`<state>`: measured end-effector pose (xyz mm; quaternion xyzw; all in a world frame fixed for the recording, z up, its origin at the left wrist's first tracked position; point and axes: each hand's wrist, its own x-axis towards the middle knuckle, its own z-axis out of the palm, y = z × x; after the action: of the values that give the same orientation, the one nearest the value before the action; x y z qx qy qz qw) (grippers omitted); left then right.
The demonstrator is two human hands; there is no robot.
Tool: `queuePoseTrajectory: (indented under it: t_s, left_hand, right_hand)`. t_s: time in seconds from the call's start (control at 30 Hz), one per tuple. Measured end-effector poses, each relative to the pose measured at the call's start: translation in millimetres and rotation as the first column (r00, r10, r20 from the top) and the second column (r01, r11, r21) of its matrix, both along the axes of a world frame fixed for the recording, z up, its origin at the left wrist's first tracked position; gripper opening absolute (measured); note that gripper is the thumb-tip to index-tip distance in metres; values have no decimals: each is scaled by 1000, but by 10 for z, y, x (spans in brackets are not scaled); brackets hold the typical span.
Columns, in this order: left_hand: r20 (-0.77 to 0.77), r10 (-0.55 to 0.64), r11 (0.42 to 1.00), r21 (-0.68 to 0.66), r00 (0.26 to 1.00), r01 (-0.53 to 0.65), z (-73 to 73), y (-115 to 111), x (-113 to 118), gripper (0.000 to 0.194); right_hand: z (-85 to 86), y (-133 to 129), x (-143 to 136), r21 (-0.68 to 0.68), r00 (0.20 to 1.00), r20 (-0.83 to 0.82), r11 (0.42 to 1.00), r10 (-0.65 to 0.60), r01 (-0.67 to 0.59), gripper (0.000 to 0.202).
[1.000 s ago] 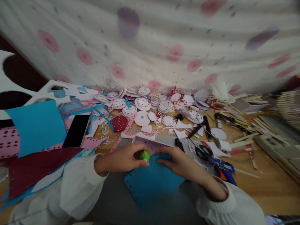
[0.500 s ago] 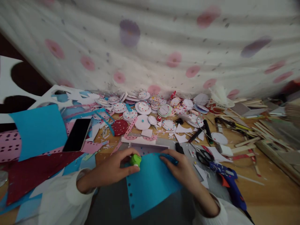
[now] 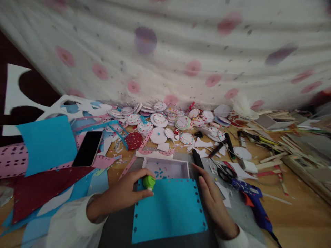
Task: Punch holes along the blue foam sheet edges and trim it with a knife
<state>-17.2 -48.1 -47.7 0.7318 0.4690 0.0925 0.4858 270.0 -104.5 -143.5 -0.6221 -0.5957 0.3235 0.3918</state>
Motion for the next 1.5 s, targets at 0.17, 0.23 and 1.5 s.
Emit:
queuePoseTrajectory:
  t_s: [0.17, 0.23, 1.5]
  left_hand:
    - [-64, -18, 998, 59, 998, 21, 50, 80, 101, 29]
    - [-50, -50, 991, 126, 998, 56, 33, 137, 182, 30]
    - [-277, -297, 924, 158, 914, 349, 143, 744, 77, 26]
  right_hand:
    - [384, 275, -16, 247, 1000, 31, 969, 2, -10, 26]
    - [568, 343, -160, 220, 982, 46, 958, 181, -187, 24]
    - [852, 1030, -553, -223, 664, -665, 758, 342, -613, 43]
